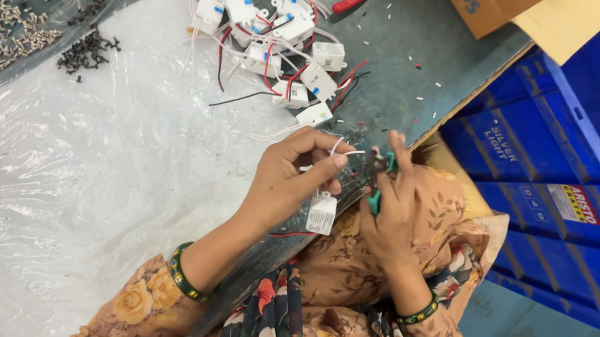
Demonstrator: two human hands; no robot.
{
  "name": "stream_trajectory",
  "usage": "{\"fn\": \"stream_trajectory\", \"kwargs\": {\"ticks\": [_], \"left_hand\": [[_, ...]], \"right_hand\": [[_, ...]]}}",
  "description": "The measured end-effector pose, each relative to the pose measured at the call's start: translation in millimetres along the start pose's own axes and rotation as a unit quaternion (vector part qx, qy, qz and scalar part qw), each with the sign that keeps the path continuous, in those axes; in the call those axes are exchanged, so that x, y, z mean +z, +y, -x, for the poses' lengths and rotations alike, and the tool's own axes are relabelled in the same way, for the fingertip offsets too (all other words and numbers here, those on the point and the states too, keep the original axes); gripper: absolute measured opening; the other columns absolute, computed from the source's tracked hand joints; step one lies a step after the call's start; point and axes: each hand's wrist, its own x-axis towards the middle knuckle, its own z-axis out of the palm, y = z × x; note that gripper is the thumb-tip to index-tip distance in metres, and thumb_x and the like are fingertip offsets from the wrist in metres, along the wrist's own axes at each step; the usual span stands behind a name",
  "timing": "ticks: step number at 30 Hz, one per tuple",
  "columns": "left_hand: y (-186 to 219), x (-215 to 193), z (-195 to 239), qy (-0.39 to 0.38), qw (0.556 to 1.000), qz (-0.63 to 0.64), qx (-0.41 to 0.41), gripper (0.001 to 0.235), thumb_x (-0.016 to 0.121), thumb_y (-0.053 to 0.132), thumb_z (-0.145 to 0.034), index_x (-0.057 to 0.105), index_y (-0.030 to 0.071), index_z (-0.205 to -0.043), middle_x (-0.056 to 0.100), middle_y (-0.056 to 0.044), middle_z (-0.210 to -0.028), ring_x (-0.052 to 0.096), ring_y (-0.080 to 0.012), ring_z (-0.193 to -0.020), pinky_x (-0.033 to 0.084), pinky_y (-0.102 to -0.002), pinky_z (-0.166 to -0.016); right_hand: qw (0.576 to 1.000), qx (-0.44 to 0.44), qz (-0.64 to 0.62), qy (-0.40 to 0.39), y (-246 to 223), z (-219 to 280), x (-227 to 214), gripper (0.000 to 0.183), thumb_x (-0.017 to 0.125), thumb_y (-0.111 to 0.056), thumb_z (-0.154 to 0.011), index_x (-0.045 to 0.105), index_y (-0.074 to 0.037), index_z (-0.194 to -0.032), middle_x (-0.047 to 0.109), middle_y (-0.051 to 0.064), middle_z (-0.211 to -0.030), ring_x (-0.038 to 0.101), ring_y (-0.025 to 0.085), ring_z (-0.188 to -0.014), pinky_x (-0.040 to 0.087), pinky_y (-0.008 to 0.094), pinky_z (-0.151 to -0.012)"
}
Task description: The person strips insulation from the ends of red and white wires attached to small white electrical components using wire cutters. The person repeatedly picks up components from a pile on the table, trims the wires, and places them back down.
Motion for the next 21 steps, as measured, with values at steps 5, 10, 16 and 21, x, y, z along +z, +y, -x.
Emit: {"fn": "stream_trajectory", "kwargs": {"ticks": [5,10,16,21], "left_hand": [[5.6,2.1,0.9,-0.005,0.999,-0.026,0.031,0.015,0.07,0.009,-0.098,0.074,0.001,-0.11,0.057,-0.002,-0.093,0.067,-0.0077,-0.073,0.053,-0.022,-0.065],[4.6,3.3,0.3,-0.018,0.999,-0.037,0.033,0.016,0.07,0.009,-0.096,0.074,0.002,-0.111,0.058,-0.001,-0.094,0.067,-0.0074,-0.073,0.054,-0.022,-0.064],[5.2,3.5,0.8,-0.022,0.998,-0.053,0.03,0.017,0.07,0.009,-0.097,0.075,0.003,-0.112,0.058,-0.001,-0.093,0.067,-0.0072,-0.072,0.054,-0.022,-0.064],[5.0,2.6,1.5,-0.023,0.997,-0.067,0.03,0.019,0.071,0.009,-0.096,0.075,0.003,-0.113,0.058,-0.001,-0.092,0.068,-0.007,-0.071,0.053,-0.021,-0.063]], "right_hand": [[0.999,0.002,0.045,-0.01,3.0,0.5,3.8,0.052,0.061,0.012,-0.074,0.065,0.006,-0.126,0.03,0.027,-0.164,0.022,0.045,-0.158,0.015,0.061,-0.129],[0.999,0.005,0.046,-0.011,2.7,1.8,3.5,0.054,0.062,0.01,-0.078,0.063,0.01,-0.132,0.031,0.026,-0.164,0.025,0.045,-0.157,0.016,0.062,-0.128],[0.998,-0.01,0.055,-0.003,3.1,1.8,2.5,0.042,0.065,0.009,-0.075,0.067,0.008,-0.117,0.043,0.023,-0.155,0.042,0.042,-0.146,0.027,0.06,-0.125],[0.998,-0.017,0.05,0.023,1.1,2.4,3.0,0.034,0.068,0.006,-0.081,0.068,0.008,-0.115,0.053,0.02,-0.144,0.056,0.039,-0.127,0.046,0.048,-0.108]]}}
